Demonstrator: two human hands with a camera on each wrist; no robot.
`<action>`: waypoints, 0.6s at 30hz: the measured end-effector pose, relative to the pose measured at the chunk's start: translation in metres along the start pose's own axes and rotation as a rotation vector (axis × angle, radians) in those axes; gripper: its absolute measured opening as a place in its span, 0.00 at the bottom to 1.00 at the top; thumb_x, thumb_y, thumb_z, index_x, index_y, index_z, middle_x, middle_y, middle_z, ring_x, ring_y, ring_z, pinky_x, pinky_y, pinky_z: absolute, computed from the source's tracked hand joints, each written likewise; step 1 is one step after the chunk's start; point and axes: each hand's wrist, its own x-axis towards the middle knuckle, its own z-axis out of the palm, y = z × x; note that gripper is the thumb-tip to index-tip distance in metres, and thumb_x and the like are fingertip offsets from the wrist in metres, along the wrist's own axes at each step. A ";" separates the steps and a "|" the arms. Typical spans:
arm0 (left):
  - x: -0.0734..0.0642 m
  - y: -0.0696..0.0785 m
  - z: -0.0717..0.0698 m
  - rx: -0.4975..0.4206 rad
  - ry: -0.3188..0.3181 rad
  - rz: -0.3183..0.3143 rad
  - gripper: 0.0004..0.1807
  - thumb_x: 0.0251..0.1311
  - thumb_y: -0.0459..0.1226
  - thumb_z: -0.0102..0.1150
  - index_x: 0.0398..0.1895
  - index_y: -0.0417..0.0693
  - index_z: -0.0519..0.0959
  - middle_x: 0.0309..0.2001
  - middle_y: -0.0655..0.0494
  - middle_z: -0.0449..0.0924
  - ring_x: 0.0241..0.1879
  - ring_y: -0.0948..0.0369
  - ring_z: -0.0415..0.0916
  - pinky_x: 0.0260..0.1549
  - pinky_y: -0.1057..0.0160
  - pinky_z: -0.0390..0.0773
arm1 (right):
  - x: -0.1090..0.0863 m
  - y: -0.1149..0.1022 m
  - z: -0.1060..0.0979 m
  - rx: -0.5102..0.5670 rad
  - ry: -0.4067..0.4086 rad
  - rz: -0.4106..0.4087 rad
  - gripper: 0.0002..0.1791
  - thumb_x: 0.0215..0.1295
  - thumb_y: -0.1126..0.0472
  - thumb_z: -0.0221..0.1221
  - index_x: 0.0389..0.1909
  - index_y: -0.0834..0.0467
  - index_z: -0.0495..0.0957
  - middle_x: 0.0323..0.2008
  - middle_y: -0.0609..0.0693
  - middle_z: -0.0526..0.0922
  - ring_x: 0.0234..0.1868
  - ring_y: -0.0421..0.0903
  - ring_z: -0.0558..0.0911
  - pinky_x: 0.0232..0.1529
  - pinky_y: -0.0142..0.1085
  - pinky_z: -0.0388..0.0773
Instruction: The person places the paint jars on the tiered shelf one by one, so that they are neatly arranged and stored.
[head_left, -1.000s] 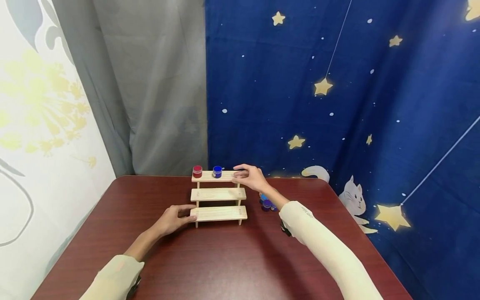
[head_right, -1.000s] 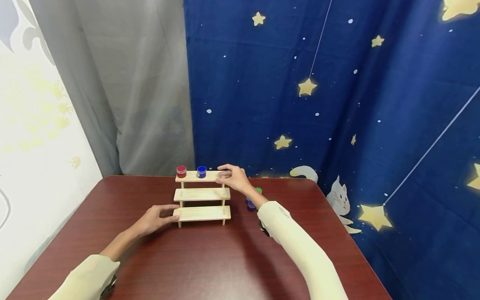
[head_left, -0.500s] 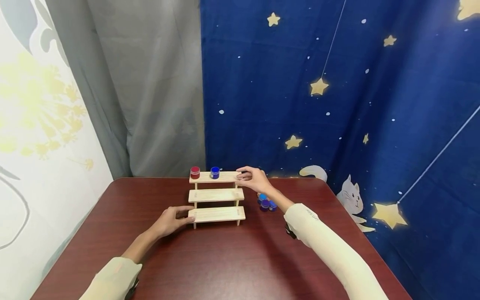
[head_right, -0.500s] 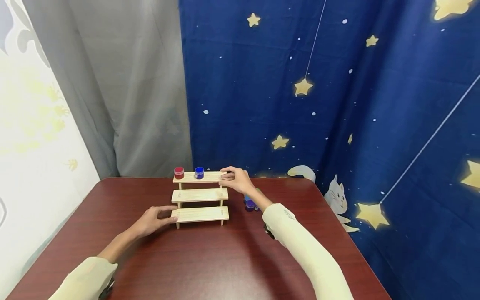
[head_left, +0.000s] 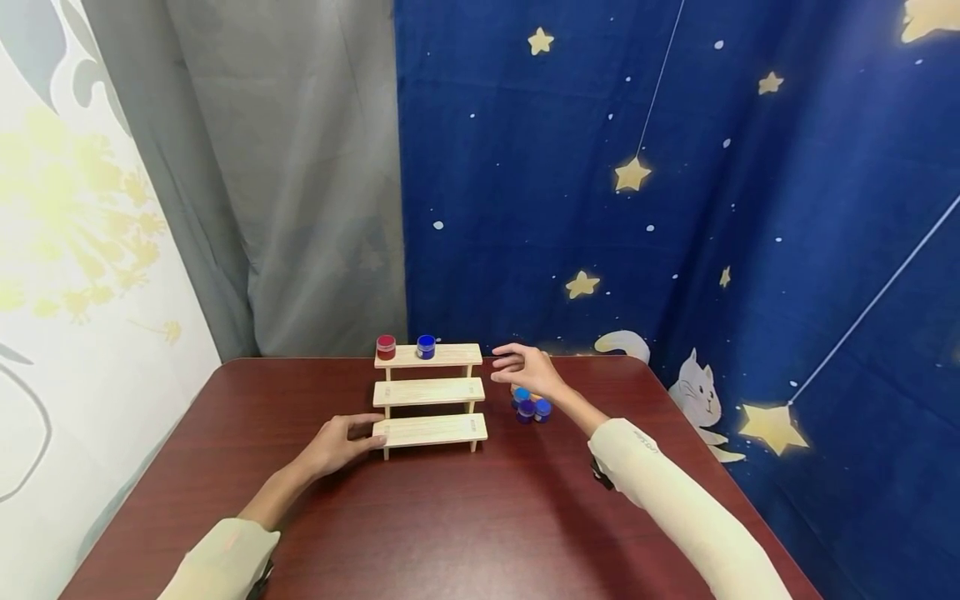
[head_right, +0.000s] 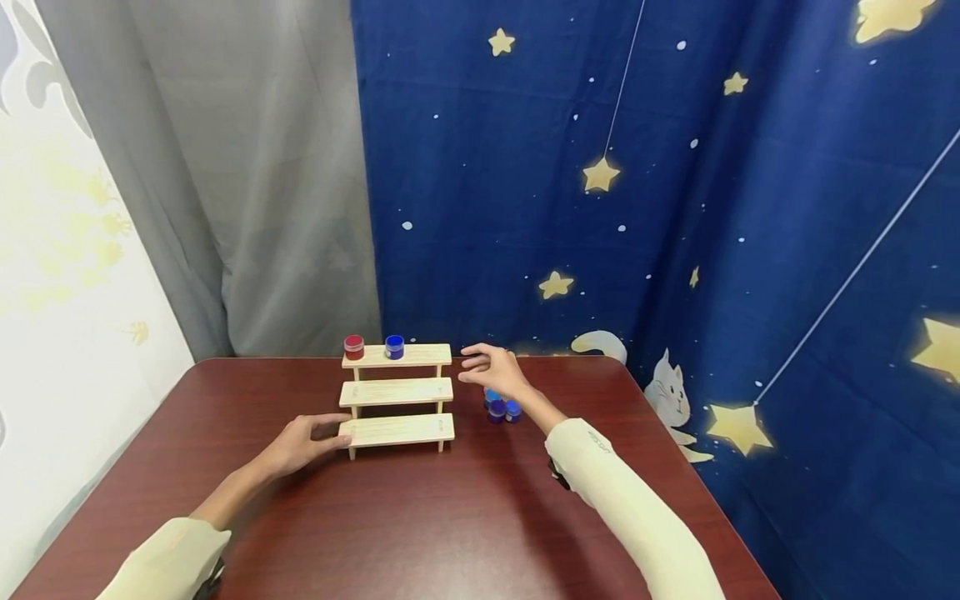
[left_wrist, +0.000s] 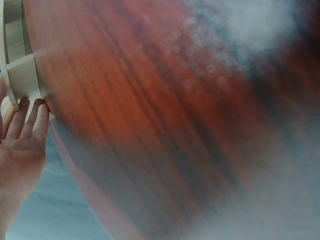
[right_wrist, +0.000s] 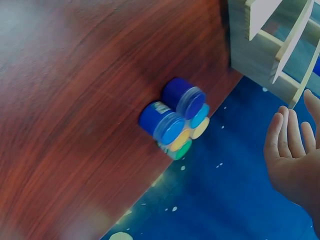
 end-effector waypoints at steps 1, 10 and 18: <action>0.000 0.000 0.000 -0.004 -0.001 0.000 0.26 0.65 0.44 0.72 0.63 0.41 0.82 0.58 0.39 0.83 0.57 0.46 0.82 0.45 0.61 0.84 | -0.001 0.003 -0.001 0.002 0.001 0.000 0.26 0.63 0.65 0.73 0.62 0.63 0.80 0.50 0.64 0.87 0.51 0.58 0.88 0.51 0.48 0.84; 0.000 -0.001 0.000 -0.001 0.000 0.001 0.25 0.65 0.43 0.72 0.62 0.42 0.82 0.56 0.41 0.84 0.55 0.49 0.84 0.43 0.62 0.84 | -0.013 0.017 -0.009 -0.033 0.022 0.025 0.25 0.63 0.66 0.73 0.61 0.65 0.80 0.50 0.65 0.87 0.51 0.58 0.88 0.54 0.48 0.83; 0.000 0.000 0.000 0.005 0.001 -0.019 0.25 0.65 0.43 0.72 0.62 0.44 0.83 0.56 0.43 0.85 0.53 0.52 0.84 0.42 0.66 0.83 | -0.019 0.029 -0.013 -0.066 0.051 0.046 0.24 0.61 0.69 0.73 0.58 0.65 0.82 0.48 0.66 0.87 0.48 0.57 0.89 0.51 0.46 0.85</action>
